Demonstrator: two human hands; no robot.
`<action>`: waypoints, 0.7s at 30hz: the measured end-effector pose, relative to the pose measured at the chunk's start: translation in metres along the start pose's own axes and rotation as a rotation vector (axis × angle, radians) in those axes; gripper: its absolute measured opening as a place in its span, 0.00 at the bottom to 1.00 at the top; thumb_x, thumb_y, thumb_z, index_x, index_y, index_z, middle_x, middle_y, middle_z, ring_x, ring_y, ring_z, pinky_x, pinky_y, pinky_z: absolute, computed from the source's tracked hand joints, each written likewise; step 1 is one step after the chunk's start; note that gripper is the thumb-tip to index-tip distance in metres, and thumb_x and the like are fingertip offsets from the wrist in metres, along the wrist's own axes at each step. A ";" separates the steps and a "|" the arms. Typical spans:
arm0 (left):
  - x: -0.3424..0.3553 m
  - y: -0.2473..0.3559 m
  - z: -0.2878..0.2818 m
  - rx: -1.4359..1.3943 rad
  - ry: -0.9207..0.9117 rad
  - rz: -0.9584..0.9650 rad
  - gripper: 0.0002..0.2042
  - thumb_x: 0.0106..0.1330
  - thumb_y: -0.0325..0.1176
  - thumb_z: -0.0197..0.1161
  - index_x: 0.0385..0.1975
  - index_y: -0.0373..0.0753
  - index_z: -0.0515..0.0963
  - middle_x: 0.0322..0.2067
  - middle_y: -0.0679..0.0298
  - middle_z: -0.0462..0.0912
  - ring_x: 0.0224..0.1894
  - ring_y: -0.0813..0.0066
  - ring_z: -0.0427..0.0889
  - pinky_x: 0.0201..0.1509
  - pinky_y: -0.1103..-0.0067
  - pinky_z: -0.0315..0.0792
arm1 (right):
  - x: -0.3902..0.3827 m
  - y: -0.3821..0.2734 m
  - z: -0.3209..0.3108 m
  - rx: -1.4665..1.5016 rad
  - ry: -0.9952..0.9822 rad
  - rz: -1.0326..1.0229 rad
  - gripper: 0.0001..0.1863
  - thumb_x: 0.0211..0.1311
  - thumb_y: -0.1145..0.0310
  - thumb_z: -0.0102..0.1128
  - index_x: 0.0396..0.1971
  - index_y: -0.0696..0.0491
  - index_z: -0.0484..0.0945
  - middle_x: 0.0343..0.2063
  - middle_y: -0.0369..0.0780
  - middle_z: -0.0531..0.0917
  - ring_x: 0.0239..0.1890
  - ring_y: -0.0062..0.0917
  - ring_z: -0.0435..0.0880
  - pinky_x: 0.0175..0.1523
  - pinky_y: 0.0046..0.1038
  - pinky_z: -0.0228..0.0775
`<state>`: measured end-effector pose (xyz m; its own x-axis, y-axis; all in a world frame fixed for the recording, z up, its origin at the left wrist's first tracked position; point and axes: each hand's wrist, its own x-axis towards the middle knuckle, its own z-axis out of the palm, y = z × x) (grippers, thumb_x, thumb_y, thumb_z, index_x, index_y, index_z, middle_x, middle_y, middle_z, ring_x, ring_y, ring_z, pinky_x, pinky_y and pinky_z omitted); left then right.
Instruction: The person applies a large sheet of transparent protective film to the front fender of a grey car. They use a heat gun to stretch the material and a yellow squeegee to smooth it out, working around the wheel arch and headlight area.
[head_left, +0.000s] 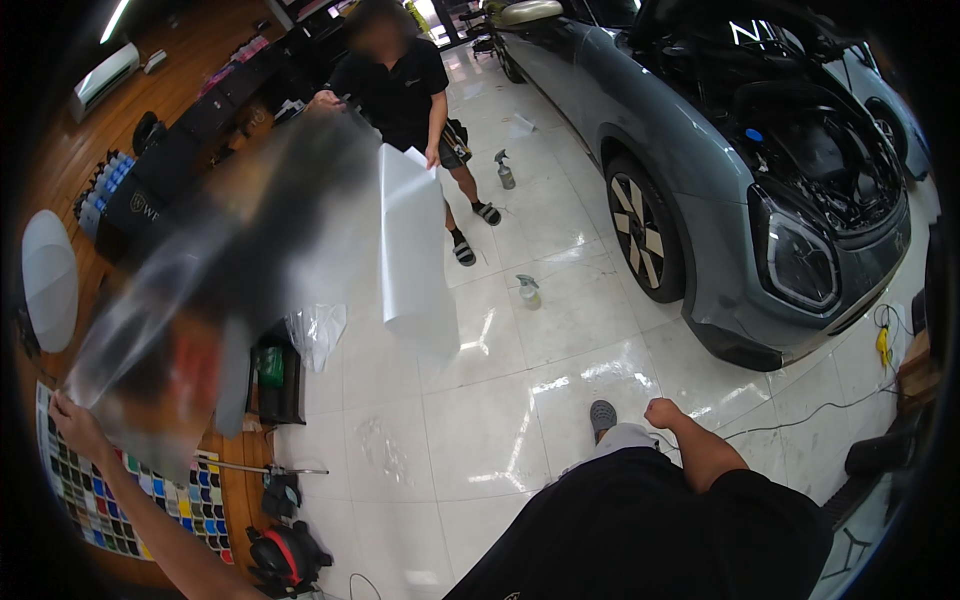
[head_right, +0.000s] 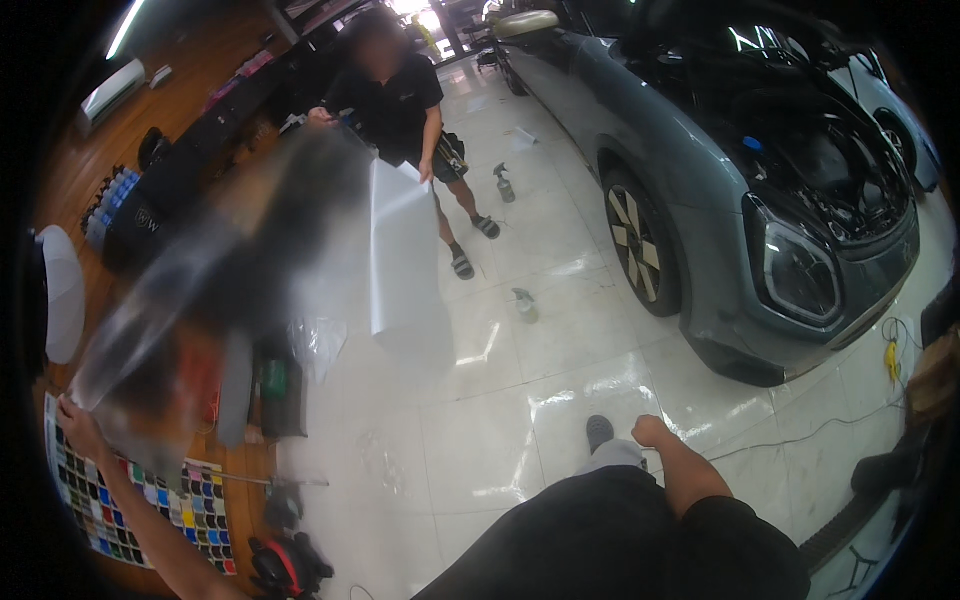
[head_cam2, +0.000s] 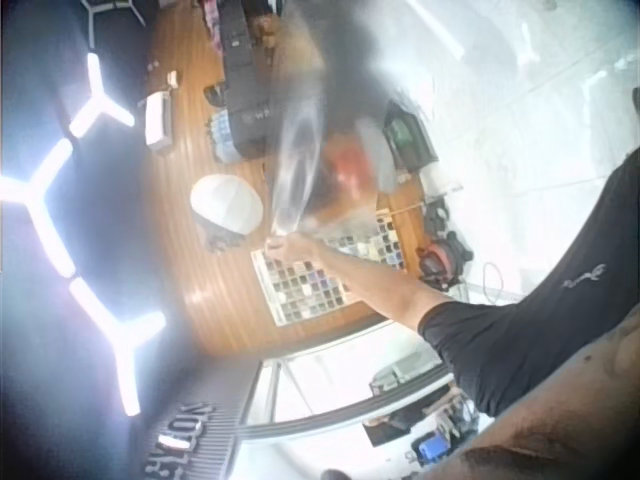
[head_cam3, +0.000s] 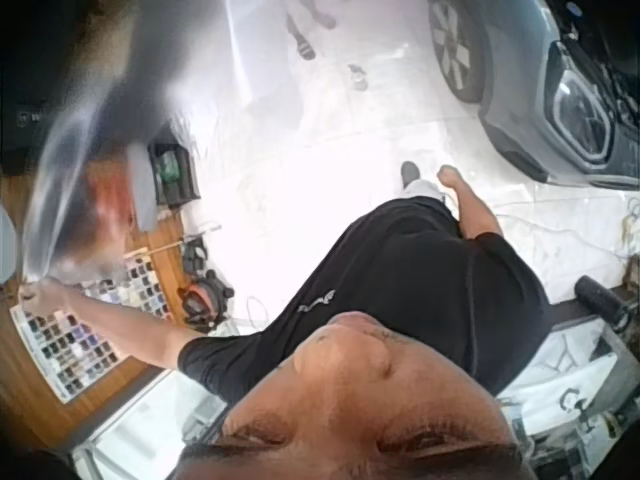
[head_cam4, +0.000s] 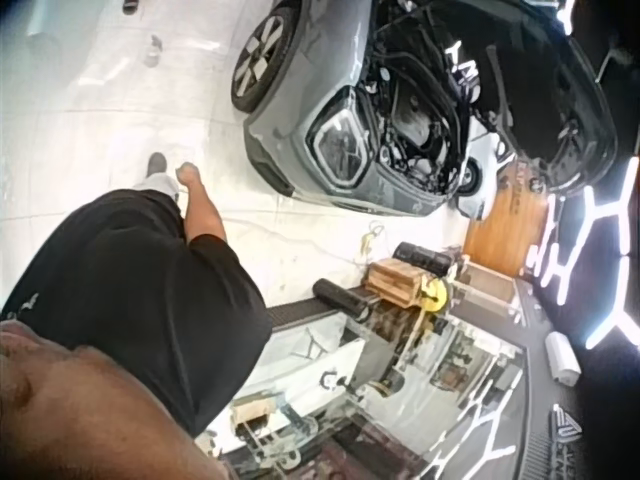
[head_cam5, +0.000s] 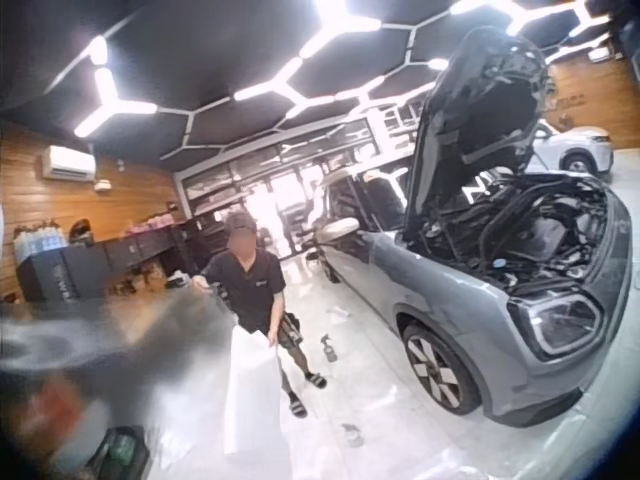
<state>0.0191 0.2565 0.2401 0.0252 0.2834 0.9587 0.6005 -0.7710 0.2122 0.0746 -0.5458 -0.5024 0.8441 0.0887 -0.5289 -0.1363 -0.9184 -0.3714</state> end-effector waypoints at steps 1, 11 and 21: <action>-0.005 0.014 0.000 -0.006 0.011 -0.014 0.22 0.71 0.48 0.41 0.53 0.39 0.72 0.53 0.53 0.75 0.54 0.53 0.73 0.57 0.67 0.65 | -0.005 0.004 0.001 0.006 0.001 0.001 0.17 0.50 0.60 0.52 0.32 0.56 0.81 0.37 0.49 0.82 0.43 0.42 0.80 0.50 0.36 0.71; 0.025 0.037 0.033 -0.078 0.032 -0.027 0.22 0.70 0.49 0.41 0.52 0.43 0.74 0.52 0.57 0.76 0.55 0.55 0.73 0.56 0.68 0.64 | -0.015 0.086 0.050 -0.073 0.011 0.067 0.18 0.52 0.61 0.46 0.25 0.58 0.81 0.34 0.51 0.82 0.41 0.45 0.80 0.49 0.40 0.71; 0.066 0.013 0.059 0.035 0.036 -0.006 0.24 0.69 0.51 0.41 0.53 0.43 0.73 0.53 0.57 0.76 0.55 0.54 0.72 0.57 0.68 0.63 | 0.004 0.029 0.033 0.092 -0.034 0.140 0.17 0.50 0.60 0.51 0.28 0.58 0.81 0.35 0.51 0.82 0.41 0.45 0.80 0.48 0.39 0.72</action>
<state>0.0756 0.2983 0.2948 -0.0064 0.2667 0.9638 0.6281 -0.7489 0.2114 0.0564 -0.5594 -0.5406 0.7959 -0.0231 -0.6050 -0.2995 -0.8835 -0.3602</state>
